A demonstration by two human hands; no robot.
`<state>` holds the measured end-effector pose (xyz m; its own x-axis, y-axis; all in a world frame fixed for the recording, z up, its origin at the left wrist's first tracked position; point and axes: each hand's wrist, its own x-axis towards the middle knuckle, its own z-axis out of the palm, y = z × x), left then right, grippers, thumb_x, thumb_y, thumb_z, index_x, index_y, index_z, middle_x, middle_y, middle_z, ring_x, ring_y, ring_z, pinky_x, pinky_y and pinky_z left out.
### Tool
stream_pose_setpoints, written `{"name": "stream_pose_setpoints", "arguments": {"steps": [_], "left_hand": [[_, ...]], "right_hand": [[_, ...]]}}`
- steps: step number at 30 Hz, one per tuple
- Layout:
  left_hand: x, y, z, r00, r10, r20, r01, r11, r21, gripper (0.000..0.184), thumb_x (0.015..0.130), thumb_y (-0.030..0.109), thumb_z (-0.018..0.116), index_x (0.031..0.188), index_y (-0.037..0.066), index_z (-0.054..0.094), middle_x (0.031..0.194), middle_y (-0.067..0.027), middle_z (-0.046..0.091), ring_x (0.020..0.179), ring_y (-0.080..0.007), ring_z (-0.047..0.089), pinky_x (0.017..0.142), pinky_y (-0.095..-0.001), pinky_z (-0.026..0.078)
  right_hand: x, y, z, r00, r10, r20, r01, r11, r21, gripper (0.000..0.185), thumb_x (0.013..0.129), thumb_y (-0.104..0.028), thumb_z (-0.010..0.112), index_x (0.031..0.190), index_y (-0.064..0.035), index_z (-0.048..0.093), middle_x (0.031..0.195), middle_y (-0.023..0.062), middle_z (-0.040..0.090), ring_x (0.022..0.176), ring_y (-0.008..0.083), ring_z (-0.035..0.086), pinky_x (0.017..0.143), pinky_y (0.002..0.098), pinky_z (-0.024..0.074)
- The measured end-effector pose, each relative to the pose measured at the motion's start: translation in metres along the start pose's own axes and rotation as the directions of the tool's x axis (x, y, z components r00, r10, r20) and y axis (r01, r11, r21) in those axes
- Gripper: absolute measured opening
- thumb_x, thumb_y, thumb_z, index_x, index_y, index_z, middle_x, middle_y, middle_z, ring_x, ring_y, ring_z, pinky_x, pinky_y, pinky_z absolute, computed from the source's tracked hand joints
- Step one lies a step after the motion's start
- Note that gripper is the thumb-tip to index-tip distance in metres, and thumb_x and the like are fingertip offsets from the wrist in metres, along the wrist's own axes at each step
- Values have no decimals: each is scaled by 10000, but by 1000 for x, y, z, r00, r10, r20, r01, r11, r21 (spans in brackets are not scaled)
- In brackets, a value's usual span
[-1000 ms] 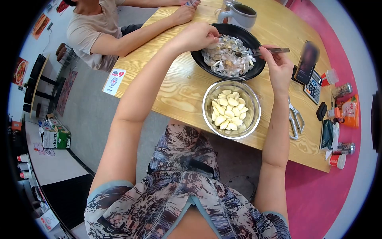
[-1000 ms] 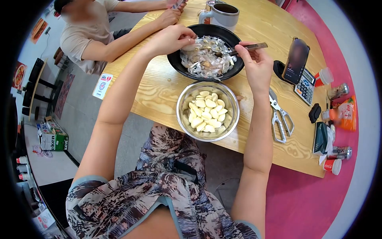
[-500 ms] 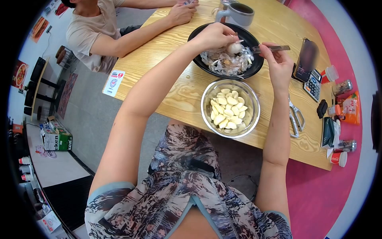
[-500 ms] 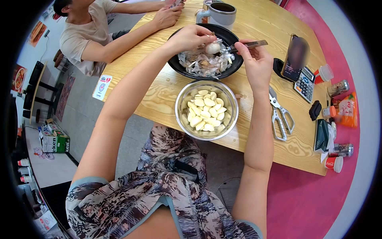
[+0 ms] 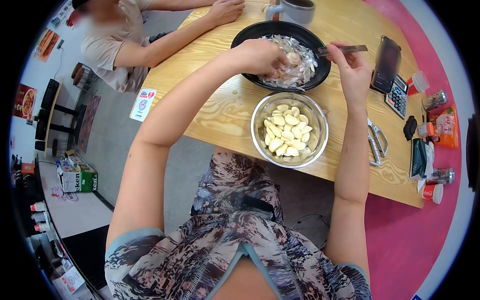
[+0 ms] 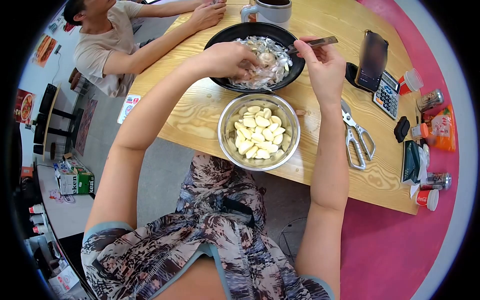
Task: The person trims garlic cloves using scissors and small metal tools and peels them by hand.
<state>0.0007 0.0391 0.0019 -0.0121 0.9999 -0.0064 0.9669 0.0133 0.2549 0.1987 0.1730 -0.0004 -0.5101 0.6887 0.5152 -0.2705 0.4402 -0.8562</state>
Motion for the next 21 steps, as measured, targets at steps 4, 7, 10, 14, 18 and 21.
{"name": "stream_pose_setpoints", "arguments": {"steps": [4,7,10,14,18,21], "left_hand": [[4,-4,-3,998,-38,56,31,992,122,289,753,209,703,1029,124,711,940,-87,698,911,-260,660,793,-364,520],[10,-14,-3,994,-111,7,110,991,80,266,754,181,696,1012,118,717,950,-104,698,899,-271,663,784,-372,524],[14,-32,-6,993,-72,-91,70,997,-29,258,755,164,696,1005,103,717,929,-123,699,858,-276,667,777,-376,525],[11,-37,-10,986,-158,-61,131,938,-321,282,790,73,649,1068,88,695,902,-108,707,831,-271,674,781,-382,526],[2,-29,-19,995,-75,-72,58,976,-211,314,809,87,659,1122,95,659,938,-91,688,856,-223,645,748,-321,506],[-1,-22,-21,951,166,-262,-179,983,-27,259,817,149,677,1068,84,681,1002,-103,676,908,-215,637,776,-318,501]], "right_hand": [[1,2,-2,1000,-16,-14,16,1000,2,153,858,-85,704,963,22,675,848,61,692,751,109,647,703,223,514],[2,2,-1,1000,-20,-4,20,1000,14,150,857,-83,703,962,22,675,843,58,692,745,107,646,704,222,514],[2,1,-1,1000,-5,-5,5,1000,10,144,857,-81,702,955,22,676,838,54,690,738,106,643,700,219,515],[2,0,-1,1000,-27,-12,27,999,21,138,858,-79,701,949,22,678,835,53,689,734,105,642,693,217,517],[1,-1,0,1000,-28,-13,28,999,34,142,859,-80,700,953,23,676,833,53,688,735,106,643,691,217,518],[2,2,-1,999,-32,-11,32,999,29,144,858,-78,700,954,27,676,842,58,690,738,108,642,692,220,519]]}}
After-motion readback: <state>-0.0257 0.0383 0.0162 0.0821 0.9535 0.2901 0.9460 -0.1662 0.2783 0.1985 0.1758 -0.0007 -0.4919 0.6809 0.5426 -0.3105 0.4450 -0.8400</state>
